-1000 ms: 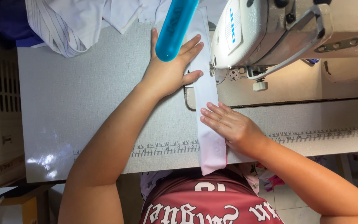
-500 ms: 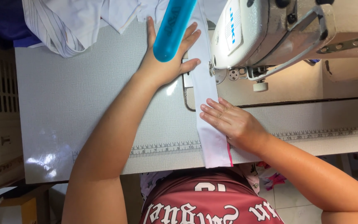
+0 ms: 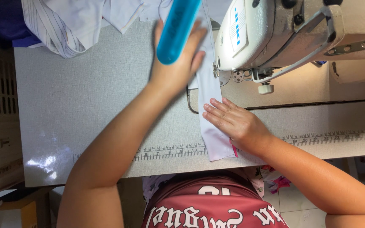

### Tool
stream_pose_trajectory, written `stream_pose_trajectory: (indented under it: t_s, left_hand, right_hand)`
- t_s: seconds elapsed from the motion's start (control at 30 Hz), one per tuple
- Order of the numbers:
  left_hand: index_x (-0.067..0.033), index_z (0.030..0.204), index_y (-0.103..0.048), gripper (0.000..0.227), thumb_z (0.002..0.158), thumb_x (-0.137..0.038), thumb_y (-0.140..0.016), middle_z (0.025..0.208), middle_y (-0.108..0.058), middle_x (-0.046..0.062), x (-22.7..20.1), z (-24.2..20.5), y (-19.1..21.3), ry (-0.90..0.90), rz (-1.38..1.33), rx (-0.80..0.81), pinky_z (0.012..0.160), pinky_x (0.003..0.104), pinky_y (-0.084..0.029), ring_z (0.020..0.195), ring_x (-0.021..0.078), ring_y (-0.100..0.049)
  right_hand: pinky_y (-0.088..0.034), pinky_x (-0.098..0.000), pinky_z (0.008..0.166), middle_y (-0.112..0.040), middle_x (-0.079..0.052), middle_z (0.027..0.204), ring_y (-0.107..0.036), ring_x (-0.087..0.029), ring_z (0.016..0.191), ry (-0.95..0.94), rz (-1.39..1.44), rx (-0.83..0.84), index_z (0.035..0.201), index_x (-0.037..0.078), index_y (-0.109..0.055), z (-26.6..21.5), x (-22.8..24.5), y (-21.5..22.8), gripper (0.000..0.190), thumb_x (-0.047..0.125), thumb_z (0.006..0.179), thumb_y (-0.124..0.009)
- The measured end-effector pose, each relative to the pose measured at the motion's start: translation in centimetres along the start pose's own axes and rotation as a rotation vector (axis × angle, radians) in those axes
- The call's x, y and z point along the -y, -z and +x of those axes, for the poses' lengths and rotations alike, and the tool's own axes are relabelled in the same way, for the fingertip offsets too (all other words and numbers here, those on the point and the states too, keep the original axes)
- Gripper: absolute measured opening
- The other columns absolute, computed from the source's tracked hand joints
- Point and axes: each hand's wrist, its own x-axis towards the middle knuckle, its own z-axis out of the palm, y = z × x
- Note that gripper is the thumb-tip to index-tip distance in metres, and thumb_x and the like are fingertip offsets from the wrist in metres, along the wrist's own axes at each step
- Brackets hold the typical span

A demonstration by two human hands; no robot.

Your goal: Folding, aligning, and trimming white fabric strips at a sewing machine station.

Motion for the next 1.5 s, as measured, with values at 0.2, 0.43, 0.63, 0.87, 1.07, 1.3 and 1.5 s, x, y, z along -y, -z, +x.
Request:
stream_pose_trajectory:
  t_s: [0.2, 0.43, 0.63, 0.87, 1.07, 1.3, 1.5]
  left_hand:
    - [-0.0169, 0.14, -0.042, 0.066, 0.085, -0.047, -0.061, 0.151, -0.03, 0.002, -2.6, -2.1, 1.9, 0.132, -0.062, 0.472, 0.1, 0.063, -0.02, 0.141, 0.0252, -0.014]
    - [-0.0199, 0.145, -0.031, 0.067, 0.088, -0.047, -0.054, 0.154, -0.021, 0.0, -0.5, -1.1, 2.0, 0.126, -0.042, 0.554, 0.098, 0.074, 0.011, 0.141, 0.0213, -0.019]
    - [-0.0213, 0.147, -0.029, 0.065, 0.092, -0.046, -0.053, 0.155, -0.018, -0.002, 0.1, -1.0, 1.8, 0.092, -0.031, 0.496, 0.101, 0.073, 0.008, 0.142, 0.0227, -0.022]
    - [-0.0104, 0.125, -0.058, 0.056, 0.082, -0.047, -0.057, 0.148, -0.03, 0.008, 1.2, -0.2, 0.3, 0.182, 0.006, 0.382, 0.105, 0.061, -0.006, 0.138, 0.0234, -0.015]
    - [-0.0166, 0.126, -0.049, 0.047, 0.084, -0.034, -0.062, 0.097, -0.064, 0.009, 5.3, 3.2, -3.4, 0.378, 0.123, -0.172, 0.073, 0.046, -0.046, 0.088, 0.0333, -0.059]
    - [-0.0176, 0.085, -0.071, 0.017, 0.068, -0.02, -0.074, 0.093, -0.057, 0.002, 7.8, 8.1, -6.5, -0.03, 0.146, -0.137, 0.076, 0.044, -0.042, 0.097, 0.0298, -0.047]
    - [-0.022, 0.096, -0.074, 0.024, 0.078, -0.037, -0.071, 0.111, -0.061, 0.001, 11.3, 10.6, -8.3, -0.005, 0.487, -0.244, 0.087, 0.045, -0.033, 0.111, 0.0253, -0.043]
  right_hand:
    - [-0.036, -0.0497, 0.11, -0.052, -0.02, 0.134, -0.05, -0.036, 0.127, -0.01, -0.012, -0.001, 0.127, -0.002, -0.052, 0.4, 0.0, 0.3, 0.036, 0.0, 0.099, -0.03]
    - [-0.035, -0.0511, 0.111, -0.05, -0.021, 0.136, -0.047, -0.038, 0.129, -0.013, 0.01, 0.008, 0.129, -0.003, -0.05, 0.1, -0.1, -0.2, 0.055, -0.02, 0.078, -0.036]
    - [-0.037, -0.0508, 0.11, -0.05, -0.023, 0.135, -0.047, -0.039, 0.129, -0.033, -0.003, -0.019, 0.129, -0.004, -0.049, 0.3, 0.2, -0.6, 0.058, -0.024, 0.075, -0.041]
    - [-0.039, -0.0517, 0.11, -0.052, -0.021, 0.133, -0.049, -0.039, 0.128, -0.076, 0.049, -0.066, 0.128, -0.004, -0.051, 0.9, 0.8, -0.6, 0.046, -0.016, 0.086, -0.037]
    - [-0.039, -0.0516, 0.111, -0.053, -0.02, 0.132, -0.049, -0.039, 0.128, -0.111, 0.05, -0.078, 0.128, -0.003, -0.052, 1.2, 1.0, -0.6, 0.055, -0.024, 0.081, -0.033]
    - [-0.04, -0.0515, 0.109, -0.055, -0.021, 0.129, -0.052, -0.039, 0.125, -0.121, 0.051, -0.093, 0.126, -0.003, -0.052, 1.4, 1.1, -0.5, 0.044, -0.019, 0.088, -0.037]
    - [-0.041, -0.0518, 0.108, -0.054, -0.02, 0.13, -0.052, -0.04, 0.125, -0.124, 0.021, -0.088, 0.125, -0.001, -0.053, 1.4, 1.1, -0.6, 0.041, -0.015, 0.089, -0.041]
